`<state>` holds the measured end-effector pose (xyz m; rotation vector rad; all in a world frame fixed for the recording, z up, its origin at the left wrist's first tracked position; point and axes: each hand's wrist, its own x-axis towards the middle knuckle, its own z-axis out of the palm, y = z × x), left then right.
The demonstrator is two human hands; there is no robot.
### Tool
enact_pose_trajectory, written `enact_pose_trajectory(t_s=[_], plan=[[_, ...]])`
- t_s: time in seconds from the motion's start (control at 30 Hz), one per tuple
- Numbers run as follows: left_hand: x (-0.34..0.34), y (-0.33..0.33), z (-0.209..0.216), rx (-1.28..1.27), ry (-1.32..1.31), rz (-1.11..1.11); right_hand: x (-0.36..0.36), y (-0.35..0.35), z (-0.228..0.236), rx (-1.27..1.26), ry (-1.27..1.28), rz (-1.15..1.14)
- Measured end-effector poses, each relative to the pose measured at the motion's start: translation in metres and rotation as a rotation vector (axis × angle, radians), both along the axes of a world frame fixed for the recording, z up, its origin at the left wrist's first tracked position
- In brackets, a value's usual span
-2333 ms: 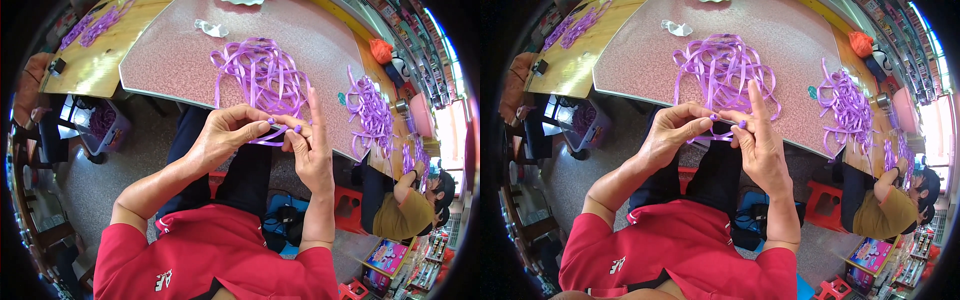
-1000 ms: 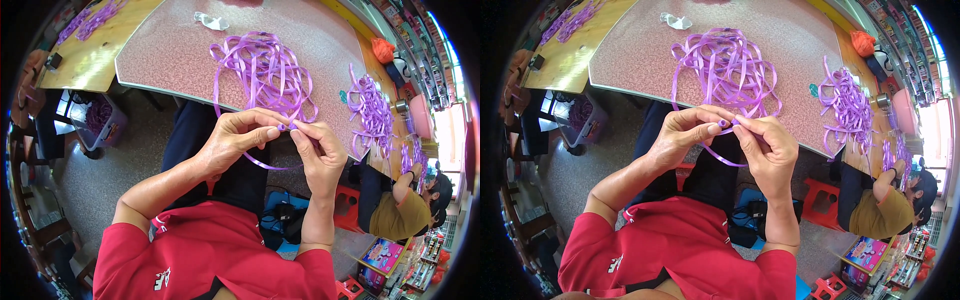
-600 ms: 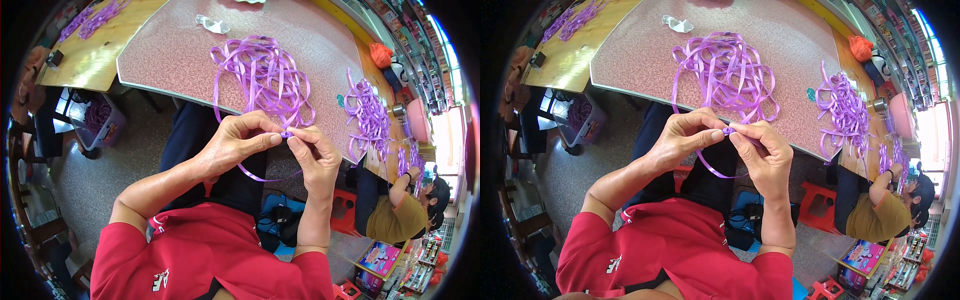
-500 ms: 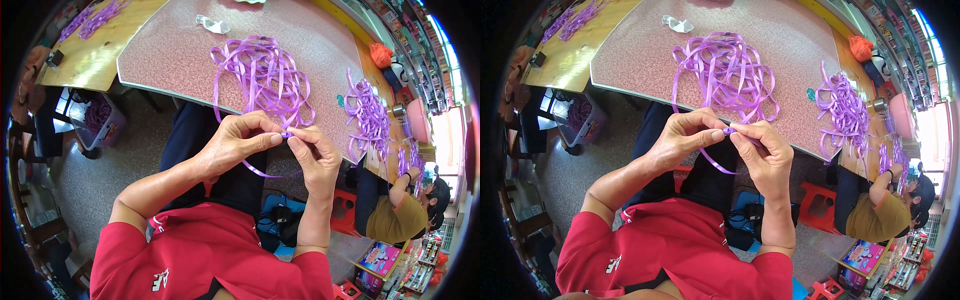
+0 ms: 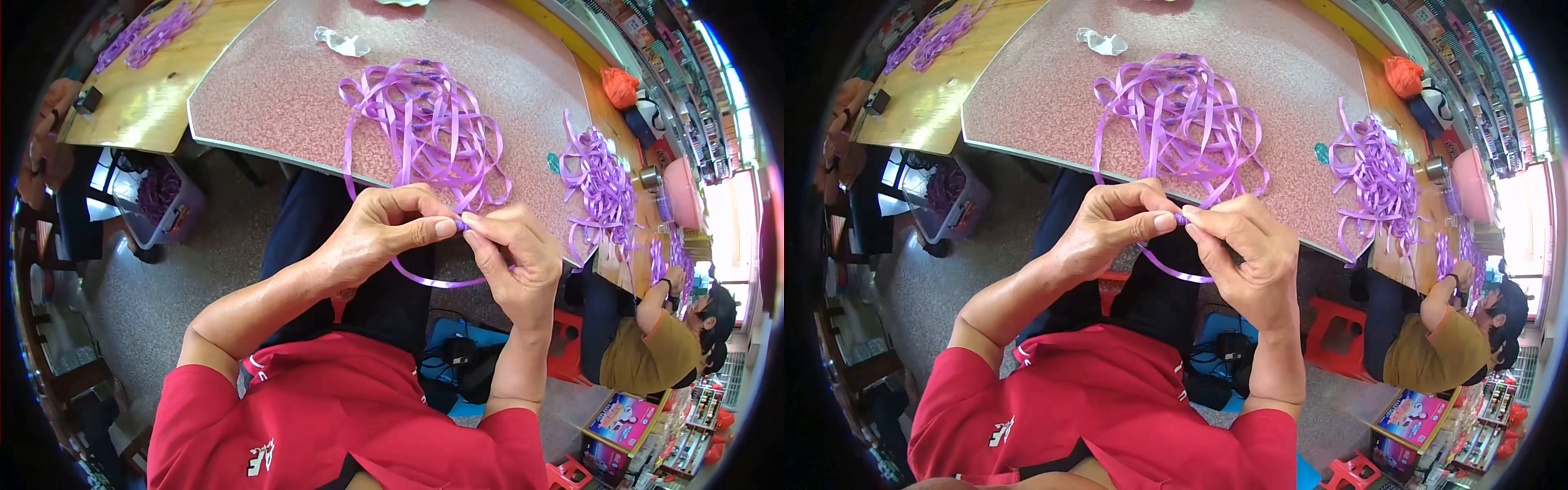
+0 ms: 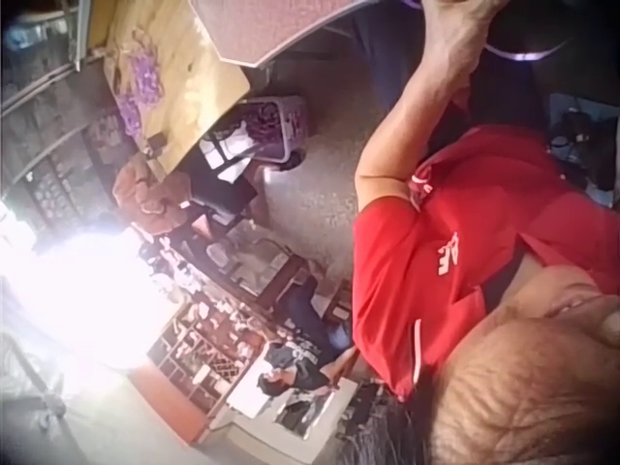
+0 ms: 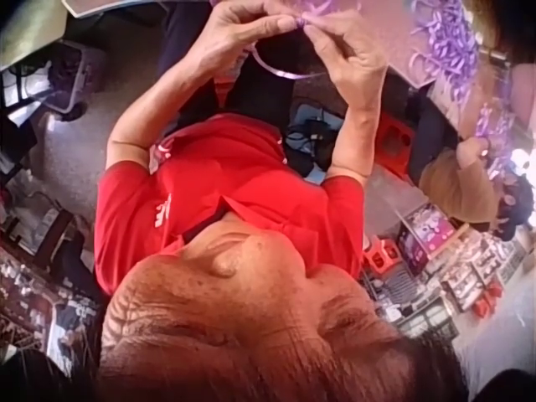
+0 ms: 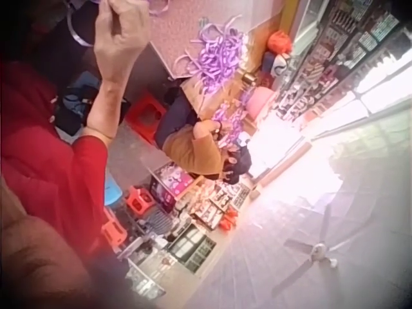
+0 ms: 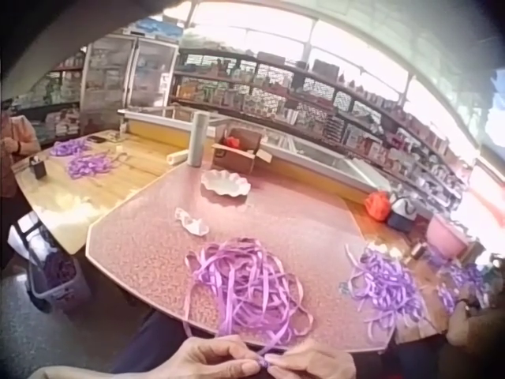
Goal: Untangle and organize purple plastic ribbons on a table.
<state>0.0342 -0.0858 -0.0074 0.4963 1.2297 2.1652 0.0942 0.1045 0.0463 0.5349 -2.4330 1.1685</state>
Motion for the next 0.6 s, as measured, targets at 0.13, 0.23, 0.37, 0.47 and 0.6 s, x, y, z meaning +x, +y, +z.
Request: enact_pose_trajectory(t_s=[0.13, 0.23, 0.37, 0.47, 0.6], plan=[[-0.0007, -0.0006, 0.0003, -0.028, 0.099, 0.035, 0.0001, -0.0022, 0.0016, 0.066, 0.062, -0.013], [-0.0027, -0.0022, 0.0006, -0.056, 0.108, 0.025, 0.0018, -0.0033, 0.0028, -0.014, -0.031, -0.027], [-0.002, -0.0016, 0.0031, -0.021, 0.065, 0.002, -0.0004, -0.0056, 0.0011, -0.004, 0.05, -0.031], [0.0008, 0.0006, 0.002, -0.033, 0.159, 0.073, 0.0034, -0.0066, 0.0019, -0.021, 0.0, -0.067], [0.0024, 0.001, 0.0002, -0.058, 0.245, 0.114, 0.0068, -0.0089, 0.0019, -0.067, -0.048, -0.081]])
